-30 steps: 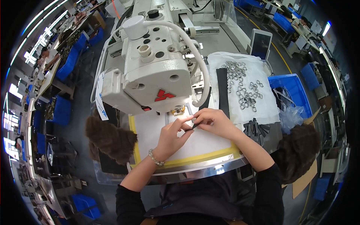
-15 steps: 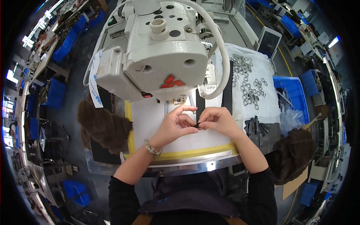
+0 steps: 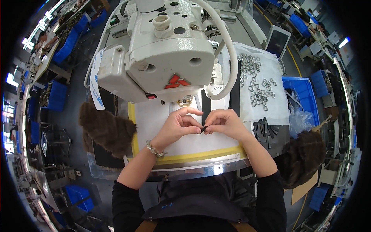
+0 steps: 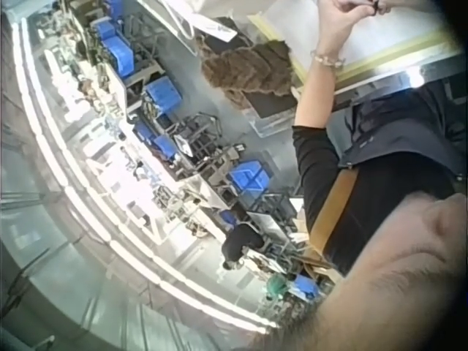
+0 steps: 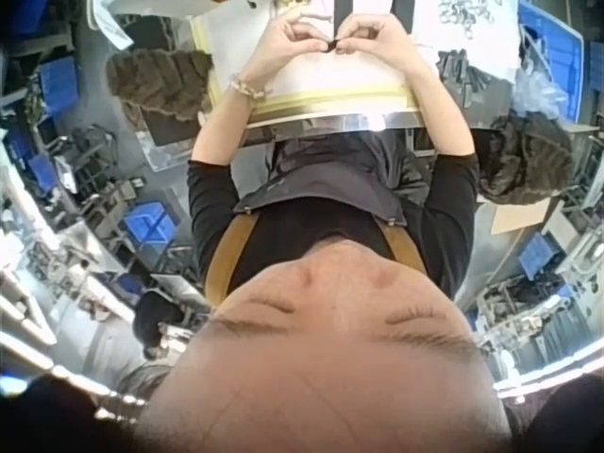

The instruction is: Sewing leather straps and metal rings onto fur pieces using an industrial sewing machine.

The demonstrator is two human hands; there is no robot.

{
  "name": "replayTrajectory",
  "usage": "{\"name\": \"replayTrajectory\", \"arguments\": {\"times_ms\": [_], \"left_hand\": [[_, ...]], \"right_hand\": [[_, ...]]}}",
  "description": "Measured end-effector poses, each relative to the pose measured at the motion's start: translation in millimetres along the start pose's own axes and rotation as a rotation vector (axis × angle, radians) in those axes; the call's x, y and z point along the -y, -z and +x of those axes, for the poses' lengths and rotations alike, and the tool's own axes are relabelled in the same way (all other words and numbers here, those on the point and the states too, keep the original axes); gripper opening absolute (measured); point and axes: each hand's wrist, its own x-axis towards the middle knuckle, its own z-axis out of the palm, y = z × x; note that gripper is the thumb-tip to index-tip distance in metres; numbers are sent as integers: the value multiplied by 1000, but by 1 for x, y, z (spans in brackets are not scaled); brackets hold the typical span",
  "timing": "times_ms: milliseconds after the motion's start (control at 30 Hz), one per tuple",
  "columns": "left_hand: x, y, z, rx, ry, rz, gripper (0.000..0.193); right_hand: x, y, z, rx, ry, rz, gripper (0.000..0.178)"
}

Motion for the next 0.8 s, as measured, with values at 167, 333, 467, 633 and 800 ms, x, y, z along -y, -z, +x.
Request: {"name": "replayTrajectory", "arguments": {"times_ms": [167,333,467,633,800], "left_hand": [[1,1,0,17,-5,1,43],[2,1,0,13,-13,39,43],[5,-5,0,20,-76,64,39],[17,-26,-2,-117,-226,459,34],[17,-33,0,-255,-347,616,30]], "right_hand": [[0,-1,-1,6,22,12,9],[0,-2,-1,4,33,20,9],[2,1,-3,-11,10,-50,10],[18,5,-6,-79,-55,-459,19],[21,5,-7,-99,73,-501,25]]}}
